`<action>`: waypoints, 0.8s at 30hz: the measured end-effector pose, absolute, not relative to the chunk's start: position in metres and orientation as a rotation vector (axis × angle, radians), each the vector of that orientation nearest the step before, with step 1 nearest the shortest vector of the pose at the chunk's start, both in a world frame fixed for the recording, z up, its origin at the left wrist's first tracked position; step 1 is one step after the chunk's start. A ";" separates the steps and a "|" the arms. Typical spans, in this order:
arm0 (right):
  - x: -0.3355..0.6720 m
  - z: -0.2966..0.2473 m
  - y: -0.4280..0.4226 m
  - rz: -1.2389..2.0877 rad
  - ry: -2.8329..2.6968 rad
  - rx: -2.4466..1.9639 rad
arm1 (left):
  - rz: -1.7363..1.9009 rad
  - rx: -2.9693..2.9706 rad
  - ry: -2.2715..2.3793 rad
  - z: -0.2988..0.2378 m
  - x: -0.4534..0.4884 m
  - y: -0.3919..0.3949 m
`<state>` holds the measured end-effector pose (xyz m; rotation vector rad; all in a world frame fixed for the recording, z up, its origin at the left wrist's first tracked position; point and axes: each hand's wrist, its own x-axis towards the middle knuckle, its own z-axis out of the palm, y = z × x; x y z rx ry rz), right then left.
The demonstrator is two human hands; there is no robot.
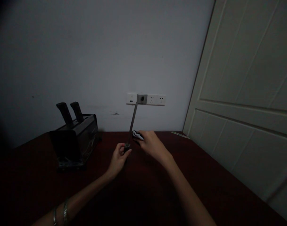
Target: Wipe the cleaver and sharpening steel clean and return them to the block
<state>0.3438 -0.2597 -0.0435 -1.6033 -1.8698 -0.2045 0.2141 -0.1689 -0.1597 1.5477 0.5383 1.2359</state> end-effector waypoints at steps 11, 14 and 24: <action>0.339 -0.048 -0.256 -0.241 -1.902 -1.598 | 1.136 1.582 0.580 -0.157 0.212 -0.166; 0.336 -0.050 -0.256 -0.255 -1.897 -1.593 | 1.143 1.550 0.558 -0.159 0.213 -0.163; 0.323 -0.061 -0.249 -0.306 -1.974 -1.683 | 1.299 1.513 0.510 -0.165 0.218 -0.162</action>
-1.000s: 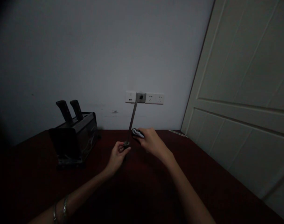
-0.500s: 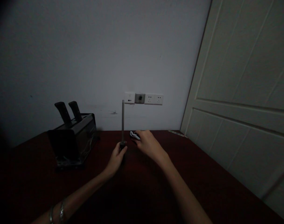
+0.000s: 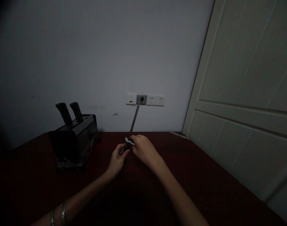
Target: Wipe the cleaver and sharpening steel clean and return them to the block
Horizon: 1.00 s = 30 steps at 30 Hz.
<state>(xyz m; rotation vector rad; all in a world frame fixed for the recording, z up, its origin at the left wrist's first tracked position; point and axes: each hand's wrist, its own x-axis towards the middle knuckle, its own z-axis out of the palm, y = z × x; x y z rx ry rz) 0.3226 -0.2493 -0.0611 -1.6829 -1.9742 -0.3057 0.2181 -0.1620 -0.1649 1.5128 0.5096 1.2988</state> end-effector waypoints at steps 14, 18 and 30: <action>0.319 -0.054 -0.256 0.075 -2.083 -1.529 | 1.300 1.420 0.483 -0.169 0.218 -0.164; 0.331 -0.048 -0.257 -0.108 -1.988 -1.568 | 1.318 1.385 0.563 -0.166 0.220 -0.165; 0.292 -0.063 -0.256 -0.288 -2.163 -1.776 | 1.394 1.291 0.558 -0.173 0.219 -0.165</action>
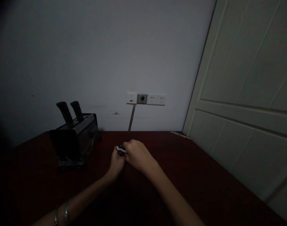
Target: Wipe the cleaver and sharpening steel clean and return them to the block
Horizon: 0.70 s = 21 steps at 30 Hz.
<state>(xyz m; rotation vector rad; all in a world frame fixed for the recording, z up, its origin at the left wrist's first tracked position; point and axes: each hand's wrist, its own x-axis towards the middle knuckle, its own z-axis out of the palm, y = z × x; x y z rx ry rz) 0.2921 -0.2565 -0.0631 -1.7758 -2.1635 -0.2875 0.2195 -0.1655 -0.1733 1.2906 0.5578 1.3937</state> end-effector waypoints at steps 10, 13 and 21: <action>0.306 -0.059 -0.257 -0.293 -2.056 -1.522 | 1.420 1.273 0.598 -0.165 0.220 -0.169; 0.303 -0.062 -0.255 -0.351 -2.104 -1.480 | 1.413 1.290 0.597 -0.166 0.219 -0.169; 0.292 -0.072 -0.251 -0.139 -2.121 -1.592 | 1.432 1.353 0.615 -0.173 0.216 -0.167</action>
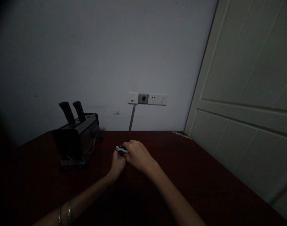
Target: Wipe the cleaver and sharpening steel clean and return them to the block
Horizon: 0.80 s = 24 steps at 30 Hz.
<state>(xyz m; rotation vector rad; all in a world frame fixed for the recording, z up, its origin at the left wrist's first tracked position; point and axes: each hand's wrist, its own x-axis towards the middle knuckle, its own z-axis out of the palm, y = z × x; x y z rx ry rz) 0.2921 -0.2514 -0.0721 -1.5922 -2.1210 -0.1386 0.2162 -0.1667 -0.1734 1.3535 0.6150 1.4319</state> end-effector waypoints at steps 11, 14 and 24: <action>0.351 -0.055 -0.249 -0.171 -1.750 -1.691 | 1.441 1.271 0.674 -0.149 0.213 -0.155; 0.364 -0.078 -0.237 -0.297 -1.895 -1.942 | 1.443 1.261 0.654 -0.145 0.211 -0.152; 0.346 -0.141 -0.214 -0.312 -2.116 -2.062 | 1.423 1.271 0.585 -0.135 0.207 -0.148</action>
